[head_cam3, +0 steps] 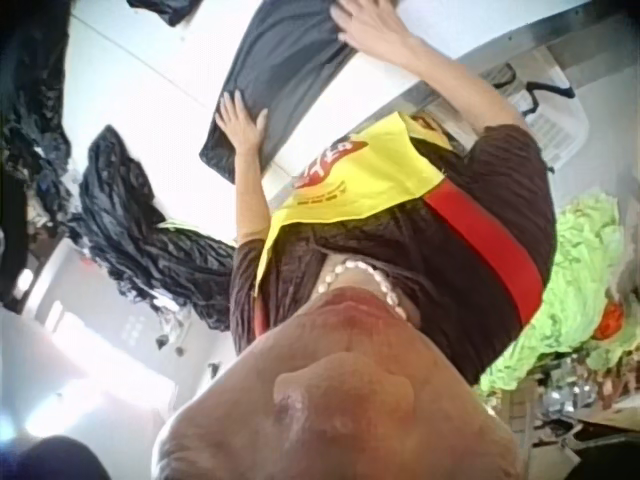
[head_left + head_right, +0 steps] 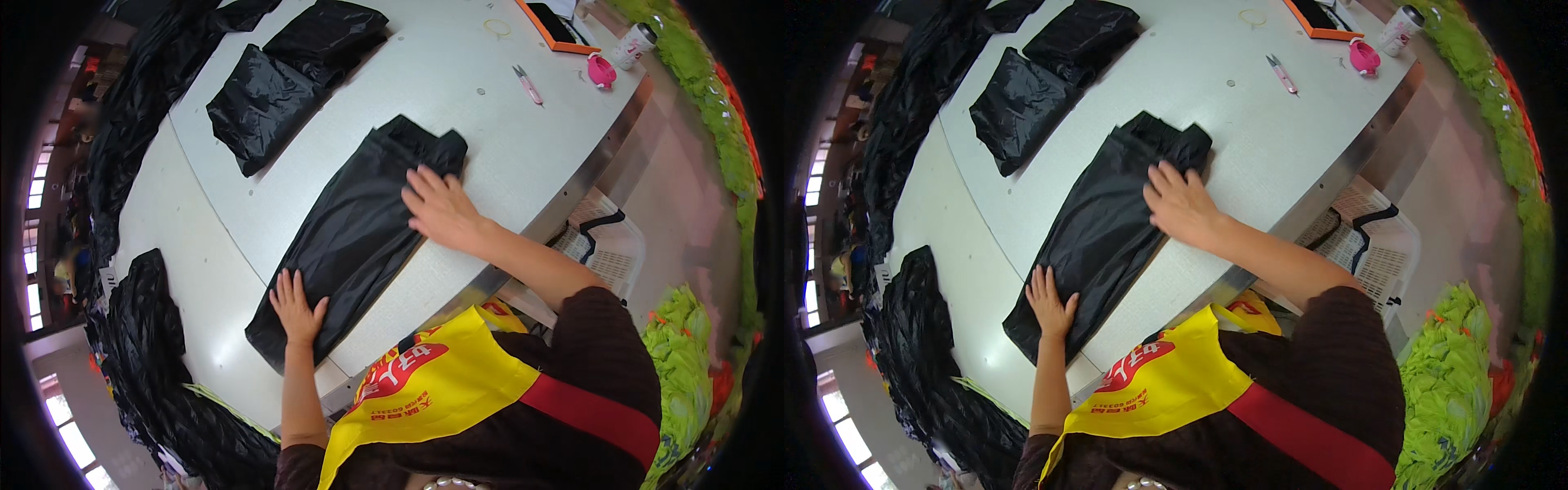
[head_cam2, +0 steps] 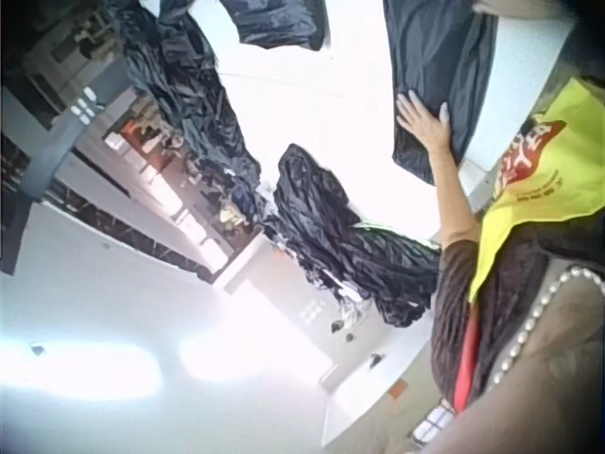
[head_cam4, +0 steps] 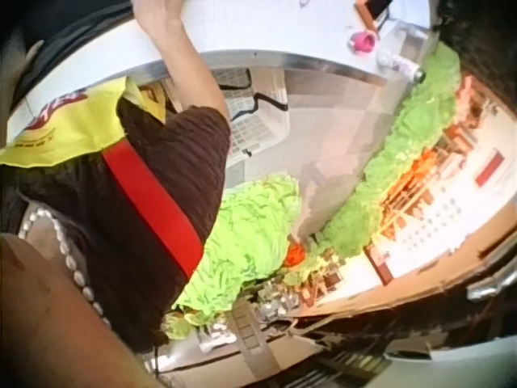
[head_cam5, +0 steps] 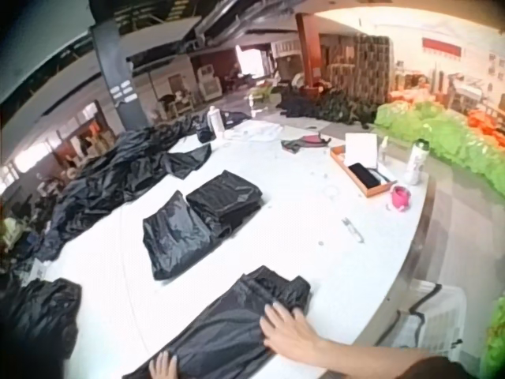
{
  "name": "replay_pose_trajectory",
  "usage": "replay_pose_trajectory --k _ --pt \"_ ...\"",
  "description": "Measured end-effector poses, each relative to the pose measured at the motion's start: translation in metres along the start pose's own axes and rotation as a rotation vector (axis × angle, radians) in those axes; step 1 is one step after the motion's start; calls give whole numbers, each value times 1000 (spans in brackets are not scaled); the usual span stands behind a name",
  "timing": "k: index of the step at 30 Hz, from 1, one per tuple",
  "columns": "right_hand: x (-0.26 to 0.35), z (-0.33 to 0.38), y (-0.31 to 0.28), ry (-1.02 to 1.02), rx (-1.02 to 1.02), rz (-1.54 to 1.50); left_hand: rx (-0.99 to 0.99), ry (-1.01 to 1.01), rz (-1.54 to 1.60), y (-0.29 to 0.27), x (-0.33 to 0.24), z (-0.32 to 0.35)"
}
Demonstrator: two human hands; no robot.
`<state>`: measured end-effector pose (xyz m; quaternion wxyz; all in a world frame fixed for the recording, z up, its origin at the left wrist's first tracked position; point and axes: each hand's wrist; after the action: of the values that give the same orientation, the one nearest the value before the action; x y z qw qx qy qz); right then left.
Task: The person repeatedly folds black garments on a white table, using a small knife to trim edges. They unfold and refold the items multiple times, handling them one at a time and stacking the finished pieces.
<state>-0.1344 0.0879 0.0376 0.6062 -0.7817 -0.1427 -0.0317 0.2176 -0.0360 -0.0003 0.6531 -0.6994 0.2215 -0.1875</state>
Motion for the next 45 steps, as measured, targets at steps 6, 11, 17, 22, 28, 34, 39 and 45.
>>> replay_pose_trajectory --k 6,11,17,22,28,34,39,45 --pt "-59 27 -28 87 -263 -522 156 -43 111 -24 49 23" --pt "-150 32 -26 377 -227 -363 -49 -74 347 -47 -41 -61" --pt "-128 -18 18 2 34 -402 132 -62 761 -35 -179 -183" --pt "-130 -37 30 -130 48 -440 563 -320 892 -8 -200 -223" --pt "-137 -48 34 -2 -2 -791 819 -307 862 -20 -202 -225" --pt "-145 -42 18 217 5 -801 738 -218 727 -26 -198 -211" --pt "-131 -21 24 -129 53 -510 668 -100 662 -41 -208 -194" --pt "-143 -19 18 152 -102 -533 300 -33 603 -40 -212 -168"
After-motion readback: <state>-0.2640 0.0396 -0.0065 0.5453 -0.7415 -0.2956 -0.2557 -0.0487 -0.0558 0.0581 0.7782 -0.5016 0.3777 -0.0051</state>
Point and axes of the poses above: each hand's wrist, its own z-axis away from the middle knuckle, its own y-axis out of the palm, x = y × z, and after that the axes turned 13 degrees about -y, right-handed
